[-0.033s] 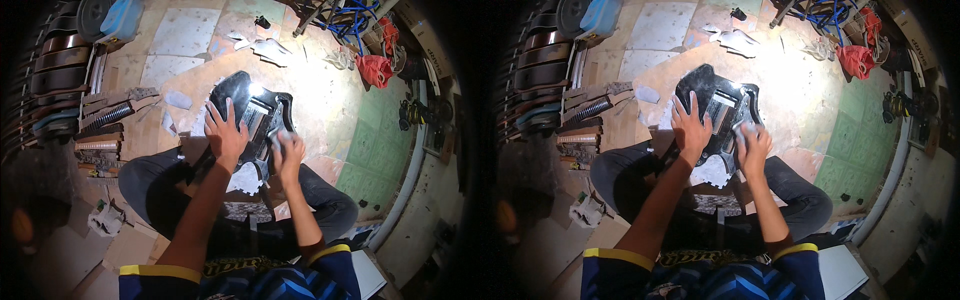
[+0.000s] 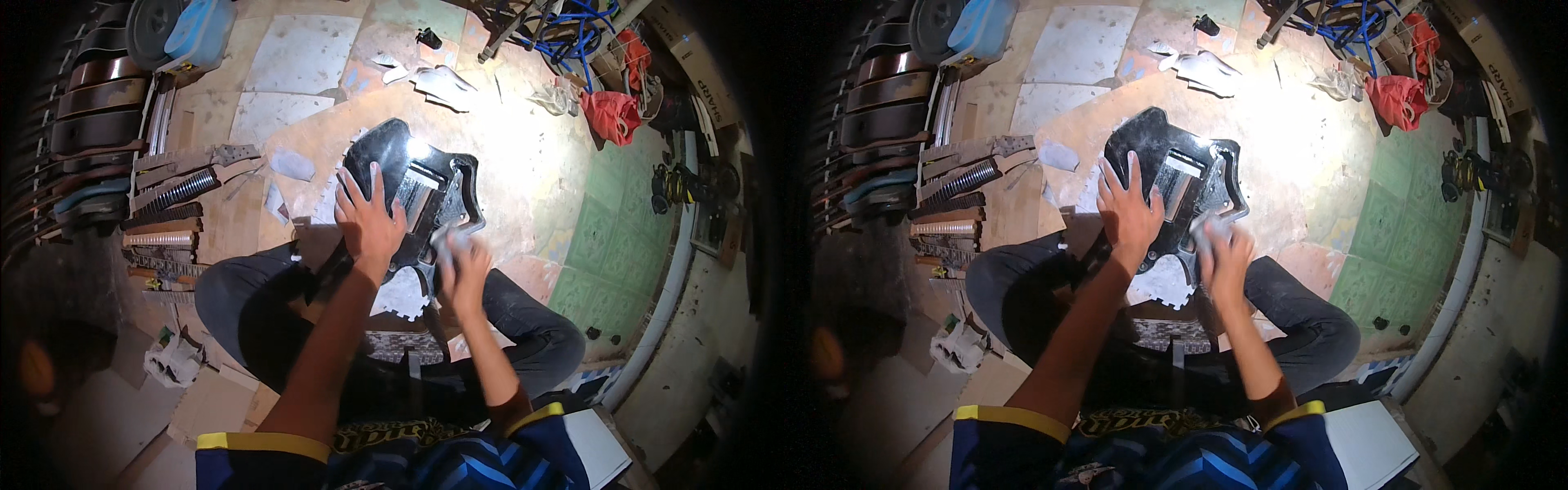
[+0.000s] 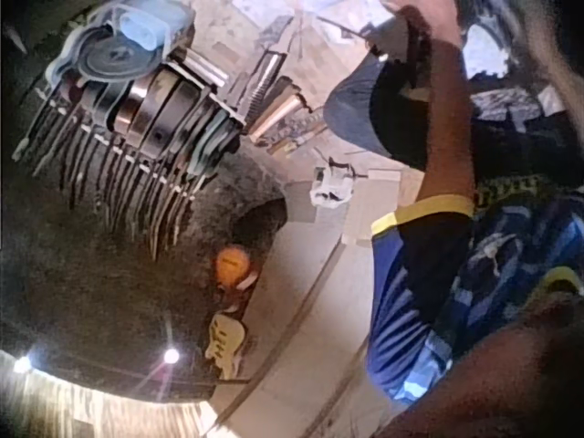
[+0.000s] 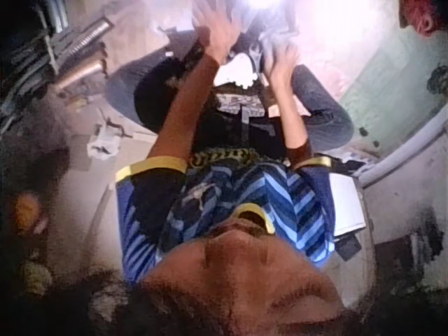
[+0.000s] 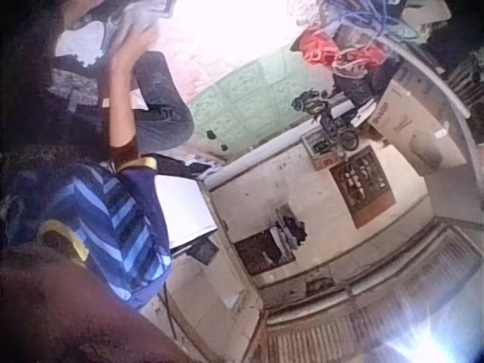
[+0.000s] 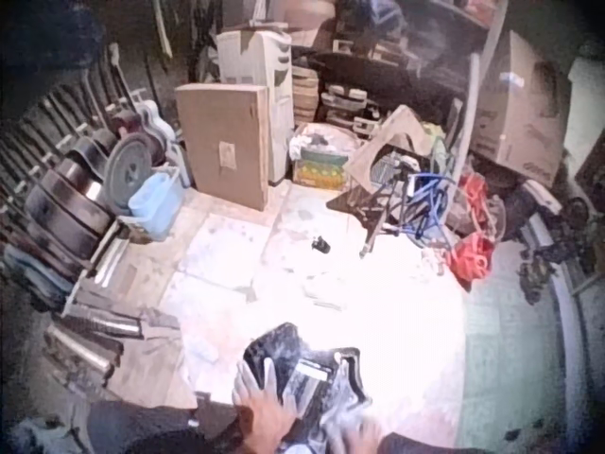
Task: The person sands the surface of a guitar body using a piece of sandpaper, moving their hand back and forth over the instrument.
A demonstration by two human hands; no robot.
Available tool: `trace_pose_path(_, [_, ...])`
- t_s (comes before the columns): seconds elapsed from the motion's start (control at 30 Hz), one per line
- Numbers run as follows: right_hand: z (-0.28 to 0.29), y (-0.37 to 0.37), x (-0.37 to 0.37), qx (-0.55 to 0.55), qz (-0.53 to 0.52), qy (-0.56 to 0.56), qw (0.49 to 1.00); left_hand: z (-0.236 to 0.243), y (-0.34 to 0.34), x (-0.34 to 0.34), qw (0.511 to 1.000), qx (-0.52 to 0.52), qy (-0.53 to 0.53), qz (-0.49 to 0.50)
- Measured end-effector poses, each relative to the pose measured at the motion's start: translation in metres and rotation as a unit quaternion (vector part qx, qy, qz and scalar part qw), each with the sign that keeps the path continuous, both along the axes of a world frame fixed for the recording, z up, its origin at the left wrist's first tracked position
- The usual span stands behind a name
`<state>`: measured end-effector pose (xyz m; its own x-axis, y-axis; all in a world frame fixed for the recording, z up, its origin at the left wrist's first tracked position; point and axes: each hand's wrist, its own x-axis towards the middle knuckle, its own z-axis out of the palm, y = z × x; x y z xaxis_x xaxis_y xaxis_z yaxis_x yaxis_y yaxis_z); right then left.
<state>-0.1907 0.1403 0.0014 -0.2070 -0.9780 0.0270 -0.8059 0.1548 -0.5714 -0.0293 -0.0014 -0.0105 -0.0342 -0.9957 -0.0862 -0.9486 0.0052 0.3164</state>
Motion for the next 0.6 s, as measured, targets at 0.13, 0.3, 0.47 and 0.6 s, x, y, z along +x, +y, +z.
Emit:
trace_pose_path(0.13, [0.005,0.039,0.005,0.022,0.063,-0.004,0.998,0.000,-0.004,0.001,1.000,0.005,-0.008,0.008])
trace_pose_path(0.3, [0.003,-0.018,0.000,-0.015,-0.005,-0.024,1.000,-0.007,-0.003,-0.001,1.000,-0.027,-0.012,0.004])
trace_pose_path(0.47, [0.006,0.040,0.007,0.038,0.087,0.010,0.995,-0.001,-0.004,0.001,1.000,-0.013,-0.005,0.011])
trace_pose_path(0.6, [0.014,-0.037,0.003,-0.009,-0.021,0.011,1.000,-0.005,0.000,-0.001,1.000,-0.026,0.017,-0.001])
